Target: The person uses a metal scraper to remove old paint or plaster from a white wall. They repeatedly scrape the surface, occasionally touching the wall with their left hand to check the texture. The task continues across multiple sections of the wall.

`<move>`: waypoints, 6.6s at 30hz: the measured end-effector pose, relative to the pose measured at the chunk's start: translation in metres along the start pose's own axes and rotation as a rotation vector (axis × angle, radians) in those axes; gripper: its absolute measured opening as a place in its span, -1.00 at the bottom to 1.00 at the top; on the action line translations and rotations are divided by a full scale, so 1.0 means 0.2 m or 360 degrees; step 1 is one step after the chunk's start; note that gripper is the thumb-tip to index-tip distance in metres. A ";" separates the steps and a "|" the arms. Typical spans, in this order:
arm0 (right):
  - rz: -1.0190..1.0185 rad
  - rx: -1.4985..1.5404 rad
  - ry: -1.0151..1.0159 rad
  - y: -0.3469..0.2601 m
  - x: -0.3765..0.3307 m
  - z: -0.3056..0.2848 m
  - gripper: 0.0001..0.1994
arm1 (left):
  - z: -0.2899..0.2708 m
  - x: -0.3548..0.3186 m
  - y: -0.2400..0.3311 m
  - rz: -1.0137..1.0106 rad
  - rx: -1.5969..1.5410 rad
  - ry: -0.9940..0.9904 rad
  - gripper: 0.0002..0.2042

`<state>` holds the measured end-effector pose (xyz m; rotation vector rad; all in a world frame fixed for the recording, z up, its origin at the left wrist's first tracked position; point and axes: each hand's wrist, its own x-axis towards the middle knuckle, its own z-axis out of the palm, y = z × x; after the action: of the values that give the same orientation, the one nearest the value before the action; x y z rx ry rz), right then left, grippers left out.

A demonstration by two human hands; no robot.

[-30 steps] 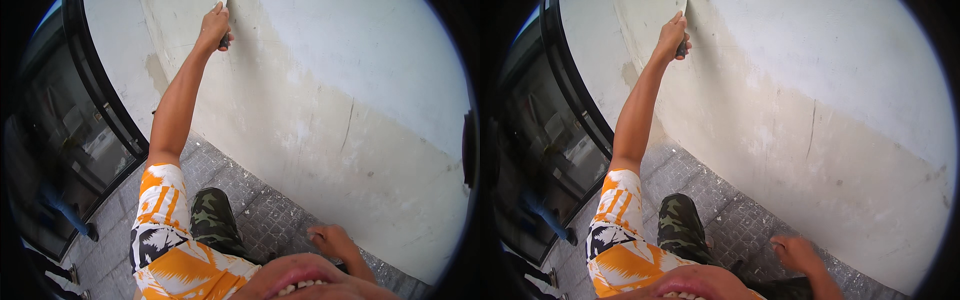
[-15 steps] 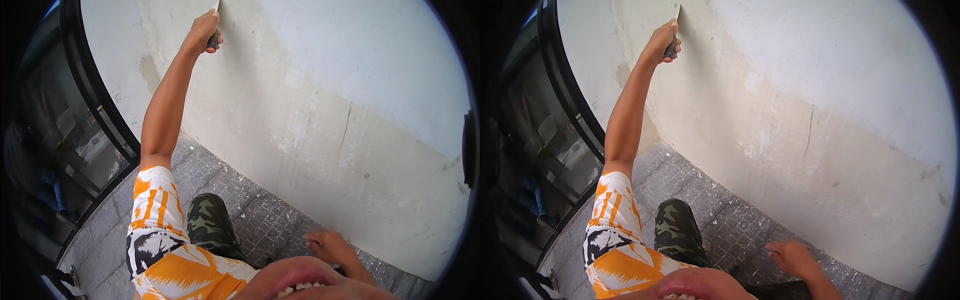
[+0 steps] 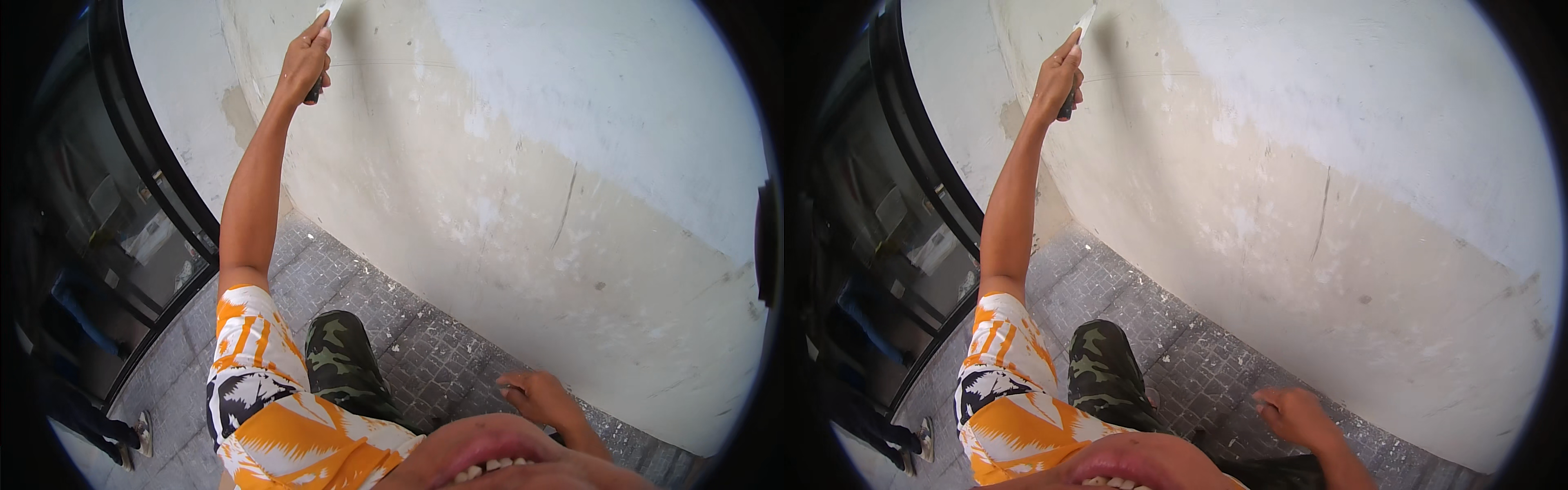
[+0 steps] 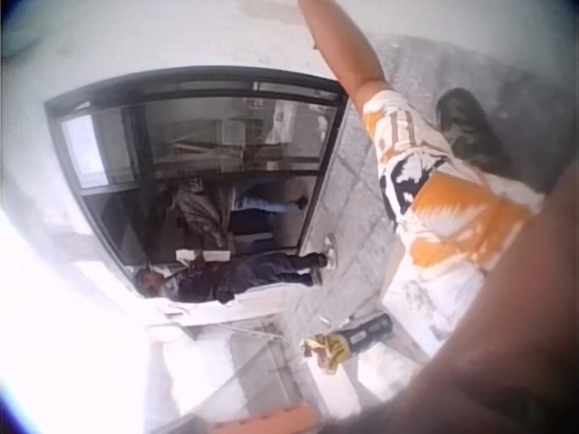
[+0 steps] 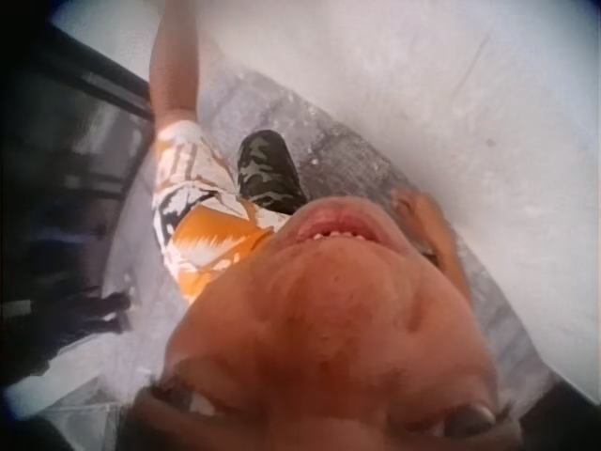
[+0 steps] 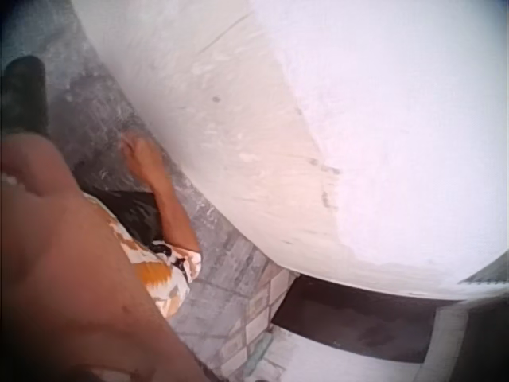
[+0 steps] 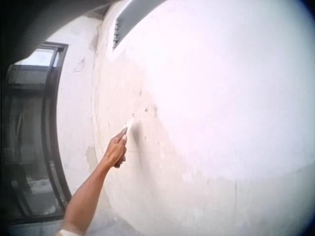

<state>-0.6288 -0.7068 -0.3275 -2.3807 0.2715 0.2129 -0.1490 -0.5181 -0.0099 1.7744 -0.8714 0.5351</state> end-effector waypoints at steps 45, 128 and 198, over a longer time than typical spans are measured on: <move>-0.0037 -0.0180 0.0042 -0.05 -0.02 0.05 -0.73 | 0.29 -0.17 -0.71 -0.1032 -0.1201 0.0341 -0.38; -0.0185 -0.1160 0.1474 -1.47 0.89 -0.96 -0.68 | 1.38 -1.03 -0.61 0.0707 0.0122 0.0493 -0.31; 0.0442 -0.1179 0.1303 -0.17 0.04 -0.52 -0.76 | 1.35 -0.88 -0.76 0.1005 0.0152 0.0533 -0.25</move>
<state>-0.6051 -0.7540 -0.2309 -3.0389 1.0562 -0.6722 -0.1580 -0.6864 -0.3243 1.4089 -1.1737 1.2599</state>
